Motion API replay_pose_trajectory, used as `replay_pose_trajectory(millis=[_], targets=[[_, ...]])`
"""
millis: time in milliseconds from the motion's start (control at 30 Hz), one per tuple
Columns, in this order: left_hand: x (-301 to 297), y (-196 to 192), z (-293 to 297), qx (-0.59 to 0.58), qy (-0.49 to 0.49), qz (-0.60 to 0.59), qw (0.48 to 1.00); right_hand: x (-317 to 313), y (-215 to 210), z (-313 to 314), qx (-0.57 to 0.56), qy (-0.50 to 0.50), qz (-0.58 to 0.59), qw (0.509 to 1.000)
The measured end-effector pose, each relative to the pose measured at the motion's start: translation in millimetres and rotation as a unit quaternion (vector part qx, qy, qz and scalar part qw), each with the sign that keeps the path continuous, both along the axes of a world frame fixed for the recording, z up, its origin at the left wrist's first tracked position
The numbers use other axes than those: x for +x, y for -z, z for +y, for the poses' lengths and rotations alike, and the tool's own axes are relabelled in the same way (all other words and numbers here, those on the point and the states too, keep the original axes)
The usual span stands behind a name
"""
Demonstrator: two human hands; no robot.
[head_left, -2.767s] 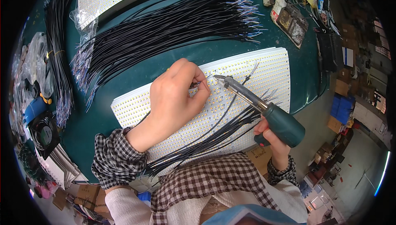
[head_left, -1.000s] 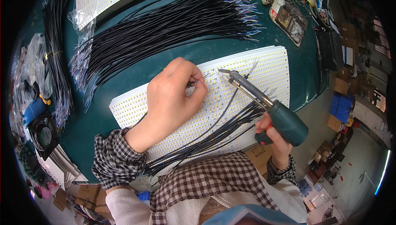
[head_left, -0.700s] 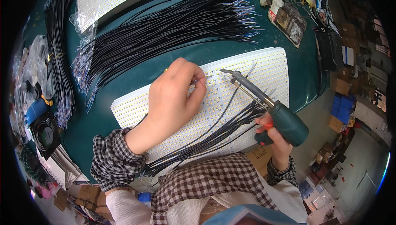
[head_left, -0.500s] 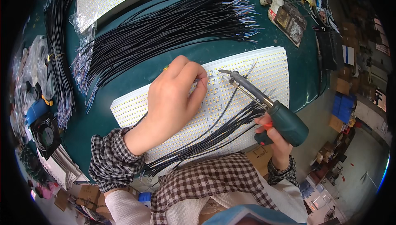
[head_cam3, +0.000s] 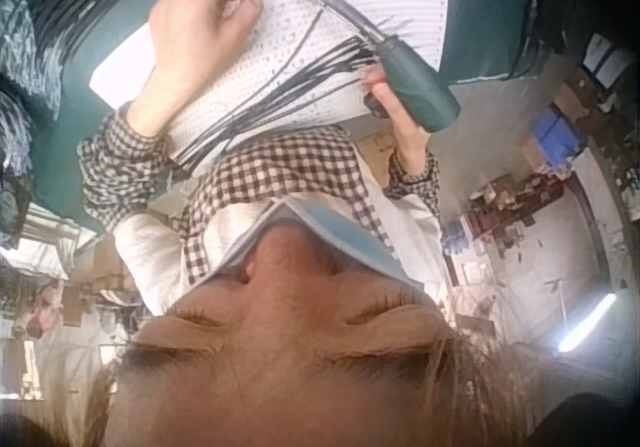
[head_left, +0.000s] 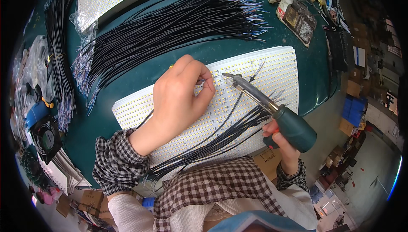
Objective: The person solders multiple black wires onto electrical contact points on a large LED panel using a soldering iron and solder wire.
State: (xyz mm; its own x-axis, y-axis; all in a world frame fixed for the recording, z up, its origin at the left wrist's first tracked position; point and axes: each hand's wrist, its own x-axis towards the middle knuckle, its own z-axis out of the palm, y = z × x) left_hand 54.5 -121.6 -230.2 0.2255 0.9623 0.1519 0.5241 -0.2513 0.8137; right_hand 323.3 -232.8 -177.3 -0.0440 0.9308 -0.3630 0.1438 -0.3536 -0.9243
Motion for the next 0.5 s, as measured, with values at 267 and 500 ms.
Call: replay_pose_trajectory(millis=[267, 500], targets=[[-0.7, -0.4, 0.7, -0.01, 0.002, 0.0, 1.0, 3.6, 8.8, -3.5, 0.036, 0.025, -0.016, 0.999], [0.1, 1.7, 0.8, -0.003, -0.002, -0.004, 1.0, 2.7, 9.6, -4.8, 0.024, 0.024, -0.044, 0.998]])
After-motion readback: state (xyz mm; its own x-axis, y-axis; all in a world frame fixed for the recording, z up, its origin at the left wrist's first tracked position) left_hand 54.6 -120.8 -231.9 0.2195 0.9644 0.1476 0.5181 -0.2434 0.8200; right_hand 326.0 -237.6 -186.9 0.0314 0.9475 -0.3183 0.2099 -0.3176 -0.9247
